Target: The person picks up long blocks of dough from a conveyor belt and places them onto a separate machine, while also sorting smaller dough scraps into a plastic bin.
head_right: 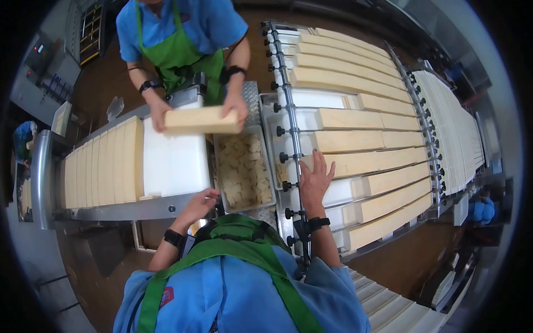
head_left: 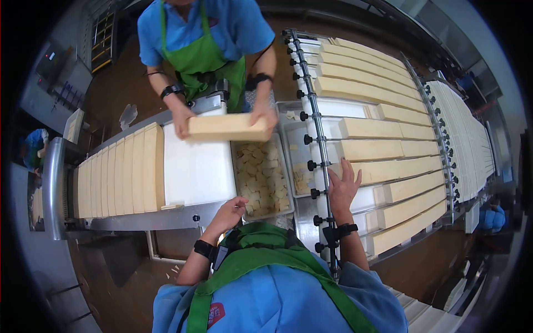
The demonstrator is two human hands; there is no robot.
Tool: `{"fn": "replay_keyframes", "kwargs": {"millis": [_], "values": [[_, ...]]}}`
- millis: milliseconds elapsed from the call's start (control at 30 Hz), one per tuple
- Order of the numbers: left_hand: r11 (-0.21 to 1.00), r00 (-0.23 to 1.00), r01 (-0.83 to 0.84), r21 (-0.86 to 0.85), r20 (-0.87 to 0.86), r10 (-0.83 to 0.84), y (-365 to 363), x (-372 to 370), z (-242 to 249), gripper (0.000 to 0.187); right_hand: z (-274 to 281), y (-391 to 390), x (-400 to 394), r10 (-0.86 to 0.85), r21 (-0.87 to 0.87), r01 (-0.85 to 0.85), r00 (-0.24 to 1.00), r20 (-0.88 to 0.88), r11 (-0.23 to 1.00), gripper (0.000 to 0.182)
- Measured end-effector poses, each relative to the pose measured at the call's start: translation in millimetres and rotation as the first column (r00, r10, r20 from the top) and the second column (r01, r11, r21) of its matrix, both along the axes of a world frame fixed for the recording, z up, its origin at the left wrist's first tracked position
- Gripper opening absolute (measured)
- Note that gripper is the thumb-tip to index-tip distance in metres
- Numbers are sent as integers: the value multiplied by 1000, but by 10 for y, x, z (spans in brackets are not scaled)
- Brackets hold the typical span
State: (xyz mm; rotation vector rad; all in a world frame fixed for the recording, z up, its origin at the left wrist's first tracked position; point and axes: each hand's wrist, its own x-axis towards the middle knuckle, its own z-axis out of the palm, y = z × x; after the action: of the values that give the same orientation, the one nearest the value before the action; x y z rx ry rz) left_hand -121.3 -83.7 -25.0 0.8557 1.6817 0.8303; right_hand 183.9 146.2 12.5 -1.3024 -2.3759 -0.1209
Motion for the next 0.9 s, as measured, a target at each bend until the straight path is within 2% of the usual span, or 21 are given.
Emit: {"fn": "replay_keyframes", "kwargs": {"millis": [233,400,600,633,667,733,767,800,900], "values": [[1000,999,-21,-5,27,22,-82,-65,-57,31,6,32,-8,-2,8,2,1000,28,1000,31],[998,996,-67,2,54,66,-127,-125,-37,31,177,53,-39,18,10,-20,986,168,1000,25],[989,987,-143,48,84,139,-144,-259,-26,30,17,128,30,27,-50,-23,995,96,999,29],[987,985,-157,43,82,153,-154,-289,21,30,-20,144,50,34,-84,-24,992,120,996,48],[984,982,-173,39,80,169,-170,-312,55,29,-57,150,75,43,-85,-33,992,122,996,48],[975,970,-217,40,122,211,-241,-407,-91,28,-33,137,36,21,-170,-20,1000,8,985,68],[967,957,-251,40,160,242,-299,-456,-167,28,-40,149,52,35,-182,-25,998,53,983,77],[963,953,-266,37,159,257,-351,-493,-136,28,-54,152,70,50,-185,-40,997,53,982,77],[844,809,-534,52,323,492,-555,-632,-4,28,-187,229,128,11,-181,37,967,255,983,71]]}}
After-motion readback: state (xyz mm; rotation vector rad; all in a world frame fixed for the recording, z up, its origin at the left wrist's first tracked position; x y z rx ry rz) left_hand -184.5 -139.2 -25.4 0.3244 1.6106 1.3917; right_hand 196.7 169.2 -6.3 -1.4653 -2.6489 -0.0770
